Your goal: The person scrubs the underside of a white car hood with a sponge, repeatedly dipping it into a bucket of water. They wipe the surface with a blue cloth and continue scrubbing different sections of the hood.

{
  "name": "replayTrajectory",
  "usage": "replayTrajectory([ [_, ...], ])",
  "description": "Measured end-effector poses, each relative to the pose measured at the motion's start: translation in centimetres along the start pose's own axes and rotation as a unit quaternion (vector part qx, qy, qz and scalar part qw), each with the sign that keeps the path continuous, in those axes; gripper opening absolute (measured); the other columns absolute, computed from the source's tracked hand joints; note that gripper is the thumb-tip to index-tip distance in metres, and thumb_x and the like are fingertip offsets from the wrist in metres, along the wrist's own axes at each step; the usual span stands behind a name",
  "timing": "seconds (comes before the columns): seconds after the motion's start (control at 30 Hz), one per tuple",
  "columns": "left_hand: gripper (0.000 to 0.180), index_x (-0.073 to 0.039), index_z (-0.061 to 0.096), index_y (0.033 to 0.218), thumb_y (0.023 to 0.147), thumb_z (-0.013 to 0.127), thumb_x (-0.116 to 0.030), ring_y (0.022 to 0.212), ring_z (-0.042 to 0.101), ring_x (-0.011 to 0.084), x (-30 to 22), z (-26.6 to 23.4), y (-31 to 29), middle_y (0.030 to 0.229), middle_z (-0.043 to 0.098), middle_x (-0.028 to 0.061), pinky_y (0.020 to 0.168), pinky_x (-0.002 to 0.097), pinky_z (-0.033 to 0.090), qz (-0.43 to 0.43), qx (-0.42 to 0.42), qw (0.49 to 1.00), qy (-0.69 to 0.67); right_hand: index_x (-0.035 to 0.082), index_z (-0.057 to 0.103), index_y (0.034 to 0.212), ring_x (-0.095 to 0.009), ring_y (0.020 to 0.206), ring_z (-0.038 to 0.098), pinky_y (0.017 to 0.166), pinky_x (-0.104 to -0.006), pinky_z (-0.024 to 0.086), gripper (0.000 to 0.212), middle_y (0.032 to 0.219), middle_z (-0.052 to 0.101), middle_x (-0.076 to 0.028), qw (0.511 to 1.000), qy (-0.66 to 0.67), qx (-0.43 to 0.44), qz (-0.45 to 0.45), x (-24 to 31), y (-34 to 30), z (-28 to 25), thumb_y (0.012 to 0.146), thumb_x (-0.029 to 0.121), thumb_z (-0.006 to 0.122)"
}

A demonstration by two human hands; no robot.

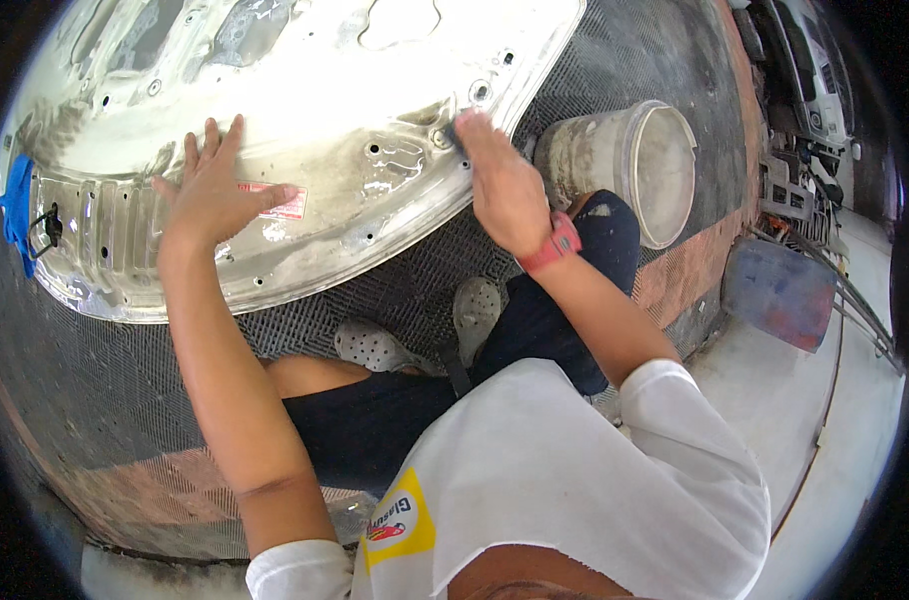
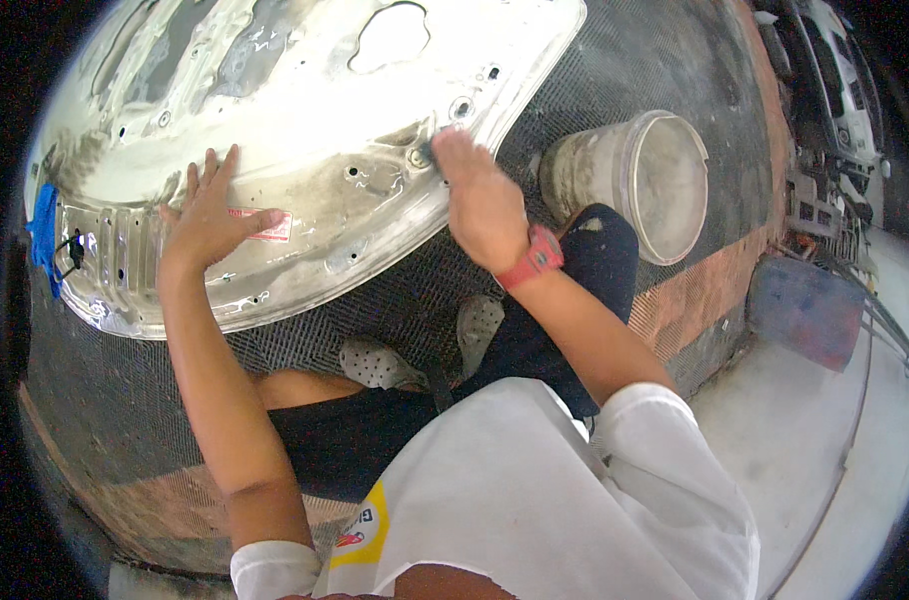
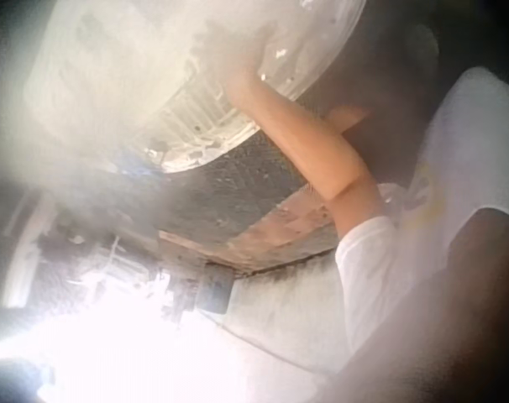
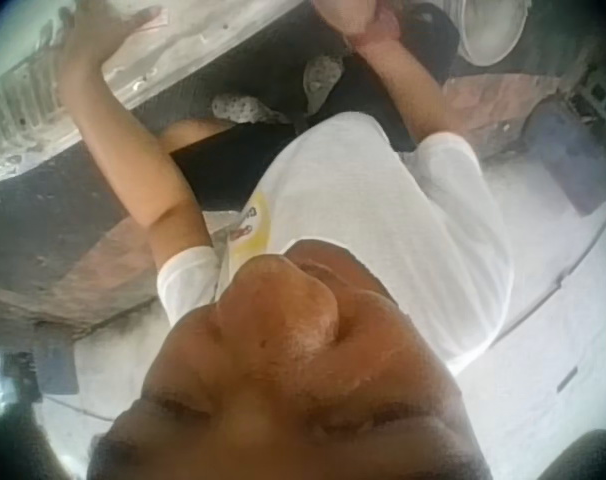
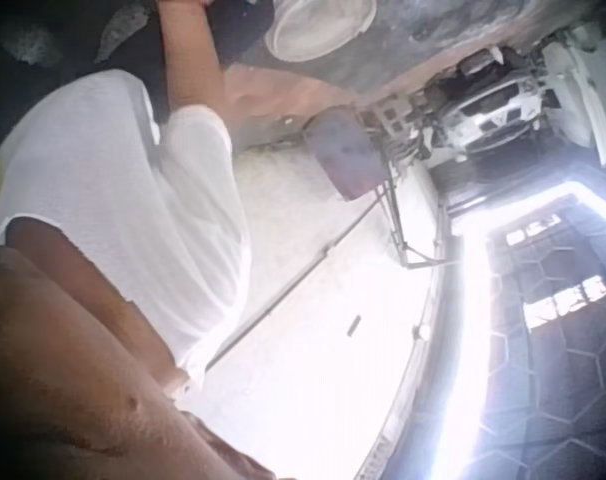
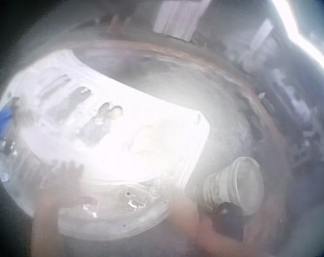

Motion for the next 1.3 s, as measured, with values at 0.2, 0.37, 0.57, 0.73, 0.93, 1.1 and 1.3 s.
replayTrajectory([
  [0.2, 0.134, -0.027, 0.030, 0.172, 0.062, 0.083, -0.083, 0.168, 0.014, 0.0323, -0.4, -0.5, 0.1, 0.180, 0.022, 0.0114, 0.127, 0.0771, 0.004, 0.013, -0.012, 1.000, 0.016, -0.003, 0.055, 0.149, -0.045, 0.133, 0.062, 0.114, -0.0504, 0.050, 0.048, 0.144, 0.063, -0.030, 0.993, -0.064, -0.061, 0.082, -9.5, 5.5, -4.5, 0.102, 0.000, 0.047],
  [0.37, 0.131, -0.027, 0.032, 0.171, 0.064, 0.084, -0.082, 0.167, 0.015, 0.0344, 0.4, 0.8, 0.2, 0.179, 0.023, 0.0128, 0.126, 0.0789, 0.005, 0.020, -0.035, 0.999, 0.017, -0.005, 0.051, 0.152, -0.045, 0.142, 0.055, 0.119, -0.0575, 0.044, 0.056, 0.151, 0.058, -0.029, 0.989, -0.143, 0.037, -0.001, -7.5, 1.1, 1.0, 0.096, -0.001, 0.050],
  [0.57, 0.136, -0.032, 0.029, 0.172, 0.060, 0.082, -0.087, 0.167, 0.013, 0.0364, 0.4, 0.7, 0.7, 0.180, 0.020, 0.0100, 0.125, 0.0797, 0.009, 0.003, -0.019, 0.999, 0.041, -0.002, 0.055, 0.150, -0.040, 0.148, 0.050, 0.128, -0.0545, 0.034, 0.062, 0.153, 0.057, -0.025, 0.990, -0.060, 0.097, -0.083, 6.2, -5.6, 2.0, 0.088, 0.000, 0.054],
  [0.73, 0.134, -0.031, 0.030, 0.172, 0.062, 0.080, -0.089, 0.167, 0.014, 0.0369, -0.1, 0.2, 1.3, 0.180, 0.021, 0.0099, 0.124, 0.0814, 0.009, 0.016, -0.034, 0.998, 0.055, 0.010, 0.056, 0.154, -0.034, 0.148, 0.053, 0.128, -0.0540, 0.036, 0.056, 0.155, 0.059, -0.020, 0.977, 0.015, 0.097, -0.190, 16.5, -6.4, 5.4, 0.098, 0.014, 0.051],
  [0.93, 0.105, -0.017, 0.045, 0.164, 0.082, 0.074, -0.075, 0.161, 0.031, 0.0401, 0.5, 1.1, -1.5, 0.172, 0.038, 0.0184, 0.127, 0.0671, 0.024, 0.069, -0.124, 0.987, 0.069, 0.018, 0.066, 0.146, -0.033, 0.152, 0.049, 0.128, -0.0559, 0.035, 0.058, 0.152, 0.065, -0.006, 0.925, -0.186, 0.178, -0.280, -2.6, -0.6, -2.9, 0.092, 0.003, 0.055],
  [1.1, 0.093, -0.007, 0.038, 0.166, 0.097, 0.066, -0.062, 0.161, 0.031, 0.0385, 2.3, 0.6, -0.9, 0.171, 0.038, 0.0232, 0.134, 0.0488, 0.022, 0.089, -0.115, 0.989, -0.006, 0.009, 0.064, 0.146, -0.039, 0.131, 0.063, 0.111, -0.0516, 0.051, 0.066, 0.146, 0.066, -0.018, 0.968, -0.061, 0.141, -0.198, -1.3, -2.6, -1.5, 0.083, -0.010, 0.055],
  [1.3, 0.082, -0.007, 0.044, 0.164, 0.101, 0.065, -0.055, 0.158, 0.037, 0.0359, 3.3, -0.1, -1.5, 0.171, 0.039, 0.0202, 0.132, 0.0467, 0.027, 0.081, -0.172, 0.973, -0.133, 0.008, 0.059, 0.151, -0.030, 0.143, 0.058, 0.125, -0.0461, 0.043, 0.060, 0.157, 0.059, -0.012, 0.910, 0.204, 0.194, -0.304, 14.7, -5.7, 6.9, 0.092, 0.001, 0.055],
])
Point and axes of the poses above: each hand's wrist, its own y-axis towards the middle knuckle, its own z-axis out of the palm, x = y × z, the point moved 4 cm from there along y, towards the middle knuckle
